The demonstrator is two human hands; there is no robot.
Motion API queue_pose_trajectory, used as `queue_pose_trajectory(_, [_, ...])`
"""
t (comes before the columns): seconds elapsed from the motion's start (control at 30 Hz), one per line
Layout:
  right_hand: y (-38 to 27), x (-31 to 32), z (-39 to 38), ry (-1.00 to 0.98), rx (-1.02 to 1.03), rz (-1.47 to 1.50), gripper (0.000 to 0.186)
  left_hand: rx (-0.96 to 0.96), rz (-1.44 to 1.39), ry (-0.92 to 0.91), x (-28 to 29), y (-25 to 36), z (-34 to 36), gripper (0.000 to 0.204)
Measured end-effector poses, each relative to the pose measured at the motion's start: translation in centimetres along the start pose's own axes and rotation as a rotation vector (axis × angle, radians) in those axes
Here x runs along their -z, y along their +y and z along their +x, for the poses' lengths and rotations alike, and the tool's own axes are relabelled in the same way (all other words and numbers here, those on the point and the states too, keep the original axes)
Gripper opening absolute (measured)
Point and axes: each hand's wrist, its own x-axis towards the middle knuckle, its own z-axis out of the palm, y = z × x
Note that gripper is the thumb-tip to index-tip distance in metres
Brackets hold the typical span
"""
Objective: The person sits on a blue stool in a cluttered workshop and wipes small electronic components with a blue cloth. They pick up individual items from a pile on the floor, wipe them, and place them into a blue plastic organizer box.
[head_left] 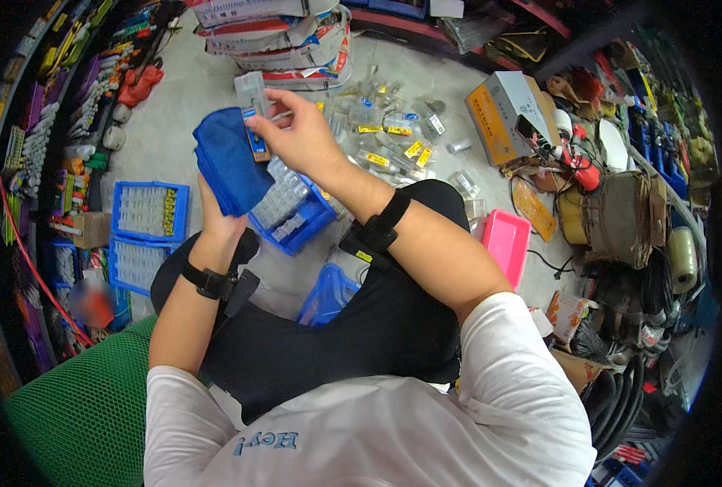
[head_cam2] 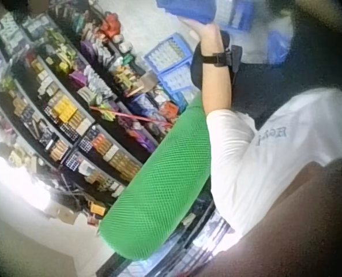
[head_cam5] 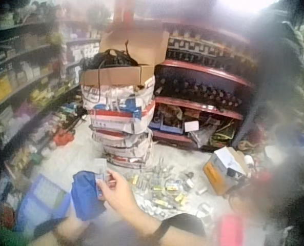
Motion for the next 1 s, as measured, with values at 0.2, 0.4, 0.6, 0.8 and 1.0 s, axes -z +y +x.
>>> queue_pose_trajectory(0.2, [-0.4, -0.7, -1.0, -0.118, -0.086, -0.048, 0.053, -0.008, -0.028, 0.029, 1.3, 0.0, 1.0, 0.025])
queue_pose_trajectory(0.4, [0.9, -0.1, 0.3, 0.078, -0.019, 0.053, 0.049, 0.066, -0.079, 0.009, -0.4, -0.3, 0.2, 0.030])
queue_pose_trajectory(0.6, [-0.4, -1.8, -2.4, -0.100, 0.032, -0.112, 0.047, -0.124, 0.041, 0.018, 1.3, 1.4, 1.1, 0.037])
queue_pose_trajectory(0.8, [-0.2, -0.5, -0.3, 0.128, 0.140, 0.008, 0.048, -0.067, 0.082, 0.159, -0.4, -0.4, -0.6, 0.030])
queue_pose_trajectory(1.0, [0.3, -1.3, -1.6, -0.039, 0.086, -0.051, 0.048, -0.147, 0.054, 0.132, 0.2, 1.0, 0.2, 0.028])
